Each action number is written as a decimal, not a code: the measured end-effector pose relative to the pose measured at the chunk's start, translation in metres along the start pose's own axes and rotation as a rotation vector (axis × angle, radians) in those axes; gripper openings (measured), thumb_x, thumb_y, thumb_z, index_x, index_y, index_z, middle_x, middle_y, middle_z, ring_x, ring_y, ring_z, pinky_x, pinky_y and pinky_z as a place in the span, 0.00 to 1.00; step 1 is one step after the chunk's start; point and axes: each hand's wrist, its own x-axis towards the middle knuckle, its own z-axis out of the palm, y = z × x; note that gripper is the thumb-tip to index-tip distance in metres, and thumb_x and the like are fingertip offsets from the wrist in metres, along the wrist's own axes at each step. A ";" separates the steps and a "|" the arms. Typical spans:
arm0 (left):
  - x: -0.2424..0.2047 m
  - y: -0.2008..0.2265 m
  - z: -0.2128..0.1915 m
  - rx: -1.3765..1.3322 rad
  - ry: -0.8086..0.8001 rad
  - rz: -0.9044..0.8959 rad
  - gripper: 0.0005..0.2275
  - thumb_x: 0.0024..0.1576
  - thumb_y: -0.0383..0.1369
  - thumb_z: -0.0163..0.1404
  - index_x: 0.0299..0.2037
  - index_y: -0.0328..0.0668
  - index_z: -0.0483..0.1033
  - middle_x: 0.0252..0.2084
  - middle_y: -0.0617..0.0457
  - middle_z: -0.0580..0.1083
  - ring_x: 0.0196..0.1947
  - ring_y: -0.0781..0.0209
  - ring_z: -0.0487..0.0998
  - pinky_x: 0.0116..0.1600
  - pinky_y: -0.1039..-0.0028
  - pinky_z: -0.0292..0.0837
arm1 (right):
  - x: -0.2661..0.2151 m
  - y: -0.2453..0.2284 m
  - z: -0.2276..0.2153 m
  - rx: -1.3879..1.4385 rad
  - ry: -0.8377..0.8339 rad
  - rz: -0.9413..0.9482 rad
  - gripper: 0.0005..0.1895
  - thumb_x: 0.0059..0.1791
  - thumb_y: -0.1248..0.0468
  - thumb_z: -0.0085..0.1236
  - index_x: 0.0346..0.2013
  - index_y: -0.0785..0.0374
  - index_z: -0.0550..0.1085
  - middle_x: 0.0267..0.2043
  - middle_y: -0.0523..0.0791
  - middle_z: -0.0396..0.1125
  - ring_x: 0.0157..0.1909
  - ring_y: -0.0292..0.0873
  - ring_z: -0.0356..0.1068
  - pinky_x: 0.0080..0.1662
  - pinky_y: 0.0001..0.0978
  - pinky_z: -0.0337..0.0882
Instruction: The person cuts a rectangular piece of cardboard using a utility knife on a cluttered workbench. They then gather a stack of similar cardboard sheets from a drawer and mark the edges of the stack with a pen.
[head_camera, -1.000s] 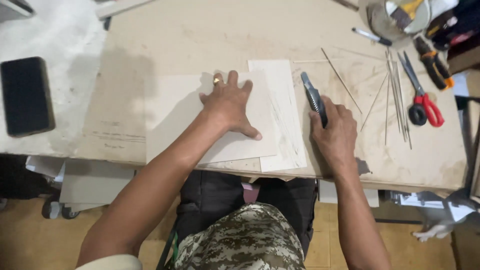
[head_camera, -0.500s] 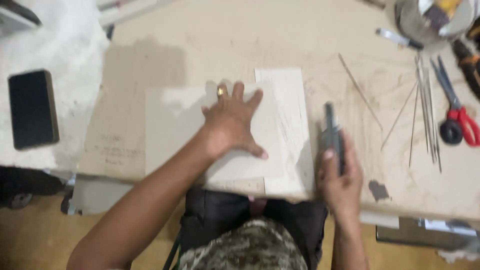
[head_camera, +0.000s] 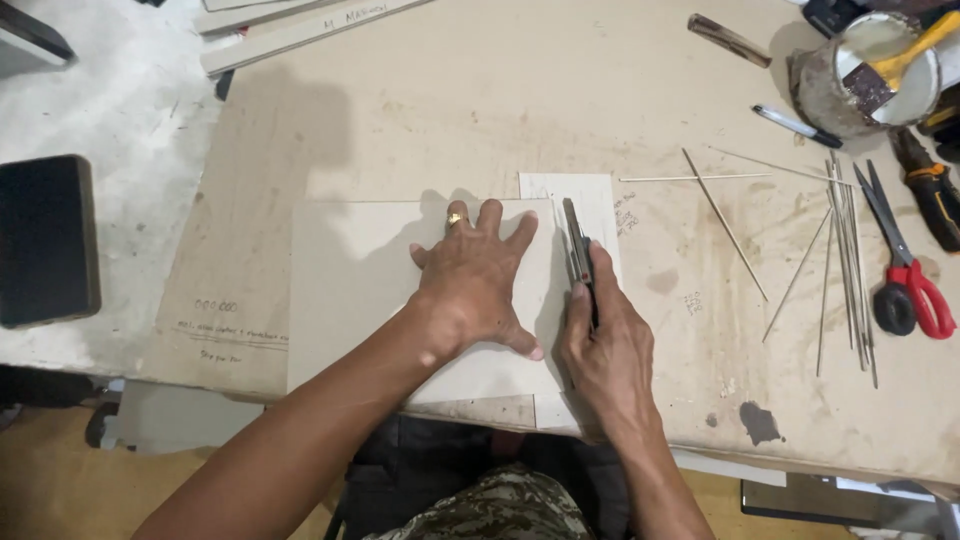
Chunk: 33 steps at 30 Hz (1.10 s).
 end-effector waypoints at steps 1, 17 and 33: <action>0.000 0.001 -0.001 -0.003 -0.001 0.004 0.56 0.32 0.45 0.75 0.73 0.36 0.55 0.59 0.30 0.60 0.63 0.20 0.57 0.43 0.15 0.62 | 0.002 0.004 0.002 -0.005 0.001 0.002 0.26 0.57 0.60 0.42 0.70 0.59 0.65 0.58 0.61 0.70 0.60 0.68 0.68 0.56 0.59 0.71; -0.004 0.002 -0.007 -0.066 -0.022 0.010 0.56 0.31 0.40 0.76 0.72 0.34 0.55 0.58 0.25 0.60 0.63 0.14 0.54 0.44 0.12 0.56 | 0.010 0.004 0.005 -0.084 -0.053 -0.050 0.26 0.56 0.62 0.42 0.71 0.60 0.65 0.55 0.63 0.71 0.57 0.69 0.70 0.52 0.58 0.73; -0.001 0.000 0.001 -0.039 0.040 0.001 0.56 0.30 0.41 0.76 0.72 0.37 0.58 0.59 0.28 0.60 0.63 0.16 0.54 0.44 0.11 0.56 | 0.002 -0.037 -0.039 -0.253 -0.256 0.089 0.28 0.55 0.59 0.41 0.71 0.53 0.67 0.54 0.56 0.72 0.53 0.65 0.73 0.49 0.61 0.73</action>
